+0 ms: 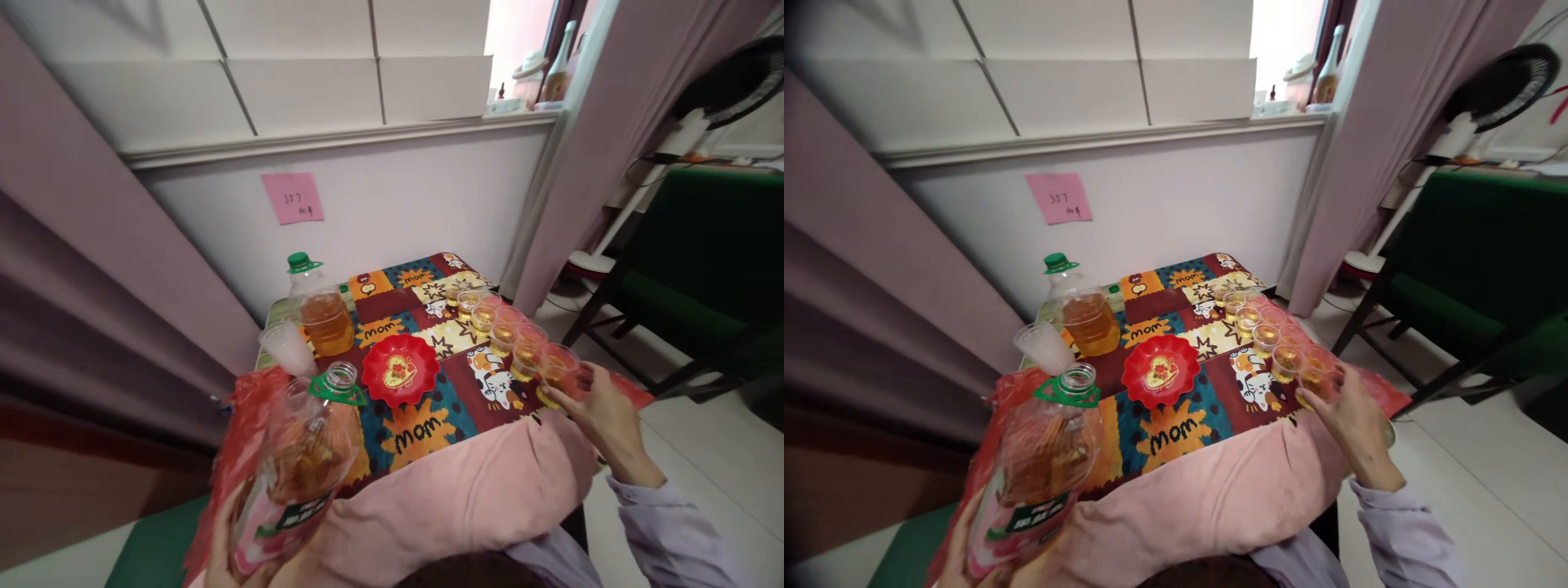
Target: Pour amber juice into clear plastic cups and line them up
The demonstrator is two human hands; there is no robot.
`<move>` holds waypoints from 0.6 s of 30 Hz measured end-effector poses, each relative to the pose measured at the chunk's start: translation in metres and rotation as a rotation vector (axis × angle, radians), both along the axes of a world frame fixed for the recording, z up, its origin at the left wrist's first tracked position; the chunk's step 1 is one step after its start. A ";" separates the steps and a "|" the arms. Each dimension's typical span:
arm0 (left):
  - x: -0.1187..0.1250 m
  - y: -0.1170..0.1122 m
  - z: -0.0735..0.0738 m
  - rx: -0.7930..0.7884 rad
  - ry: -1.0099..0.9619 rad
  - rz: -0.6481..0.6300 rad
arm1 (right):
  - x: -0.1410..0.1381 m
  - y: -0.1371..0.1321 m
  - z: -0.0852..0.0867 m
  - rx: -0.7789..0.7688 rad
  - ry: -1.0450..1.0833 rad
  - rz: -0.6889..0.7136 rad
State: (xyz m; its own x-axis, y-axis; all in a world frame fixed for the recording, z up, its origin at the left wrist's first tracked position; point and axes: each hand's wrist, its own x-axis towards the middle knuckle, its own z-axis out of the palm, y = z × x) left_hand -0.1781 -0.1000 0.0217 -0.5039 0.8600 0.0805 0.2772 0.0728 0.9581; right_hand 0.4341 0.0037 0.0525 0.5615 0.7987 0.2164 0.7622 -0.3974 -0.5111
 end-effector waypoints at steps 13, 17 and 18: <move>0.000 -0.016 -0.014 0.035 -0.141 0.004 | -0.119 0.013 0.039 0.372 -0.192 0.448; -0.001 -0.018 -0.013 0.013 -0.132 0.011 | -0.193 0.000 0.008 0.400 -0.067 0.797; -0.001 -0.019 -0.012 0.002 -0.123 0.012 | -0.207 -0.011 -0.002 0.377 -0.013 0.872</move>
State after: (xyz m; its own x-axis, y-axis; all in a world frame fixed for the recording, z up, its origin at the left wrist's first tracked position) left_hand -0.1791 -0.1186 0.0095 -0.5204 0.8537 0.0194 0.1570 0.0733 0.9849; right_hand 0.2271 -0.0072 0.0502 -0.2038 0.8116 0.5475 0.7187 0.5037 -0.4792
